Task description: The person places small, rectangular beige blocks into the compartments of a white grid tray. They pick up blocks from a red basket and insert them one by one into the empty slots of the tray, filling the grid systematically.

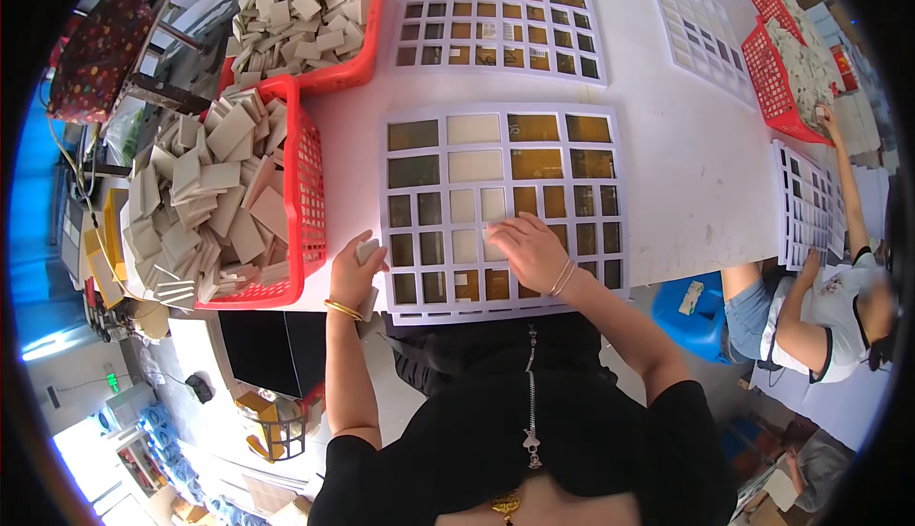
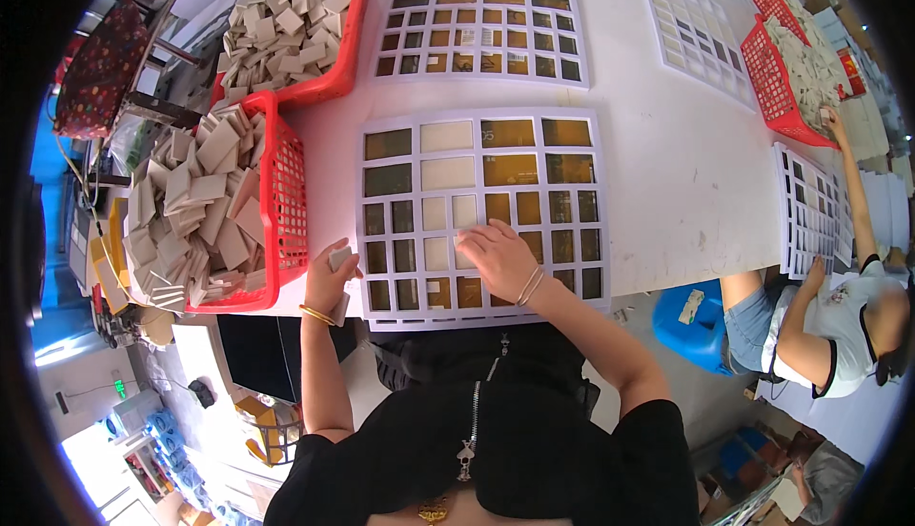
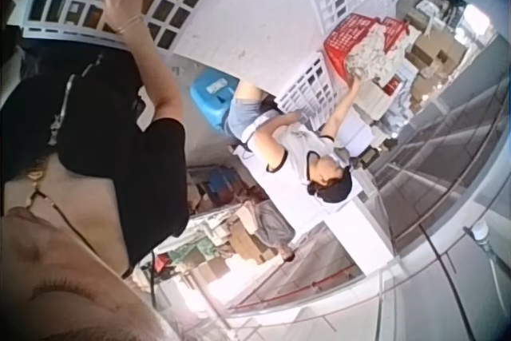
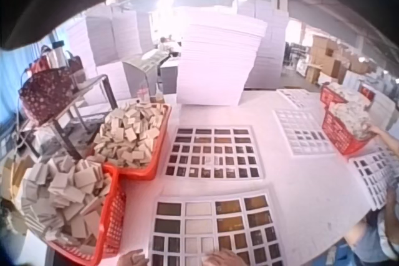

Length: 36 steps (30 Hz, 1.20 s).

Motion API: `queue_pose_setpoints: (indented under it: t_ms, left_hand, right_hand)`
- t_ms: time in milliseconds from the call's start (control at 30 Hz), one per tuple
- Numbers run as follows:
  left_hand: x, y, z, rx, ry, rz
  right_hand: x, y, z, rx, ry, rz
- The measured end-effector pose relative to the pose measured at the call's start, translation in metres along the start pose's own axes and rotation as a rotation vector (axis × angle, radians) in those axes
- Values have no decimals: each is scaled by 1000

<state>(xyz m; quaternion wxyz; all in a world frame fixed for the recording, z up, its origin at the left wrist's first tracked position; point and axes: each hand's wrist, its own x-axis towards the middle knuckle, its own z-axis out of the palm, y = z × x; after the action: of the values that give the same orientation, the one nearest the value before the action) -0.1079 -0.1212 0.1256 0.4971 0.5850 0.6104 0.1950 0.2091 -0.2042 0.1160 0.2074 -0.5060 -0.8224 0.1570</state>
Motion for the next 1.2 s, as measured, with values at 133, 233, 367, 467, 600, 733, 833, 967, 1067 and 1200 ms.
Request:
queue_pose_setpoints:
  t_ms: [133, 233, 367, 467, 600, 733, 833, 967, 1067, 1200]
  left_hand:
    - [5, -13, 7, -86, -99, -64]
    - [6, -10, 8, -98, -96, -51]
    - [8, 8, 1, -120, -202, -113]
    - [11, 9, -5, -84, -236, -192]
    - [4, 11, -2, -97, -207, -153]
    - [-9, 20, 5, -160, -164, -126]
    - [-18, 31, 9, -247, -123, -64]
    - [-30, 45, 7, -267, -39, -128]
    - [-30, 31, 3, -292, 13, -80]
    - [-40, 61, 17, -316, -72, 23]
  right_hand:
    - [-11, -4, 2, -270, -44, -64]
    - [-14, -8, 6, -153, -64, 1]
    - [-12, -12, -4, 25, -49, 177]
    - [-19, 11, -17, 200, 304, 363]
    - [-79, 72, -15, -224, 555, 757]
    - [-110, 72, 2, -85, 454, 834]
    - [-102, 64, 7, -90, 598, 884]
    - [-109, 76, 1, 316, 945, 827]
    - [-108, 66, -18, 535, 996, 908]
    - [-146, 95, -40, 480, 1132, 889]
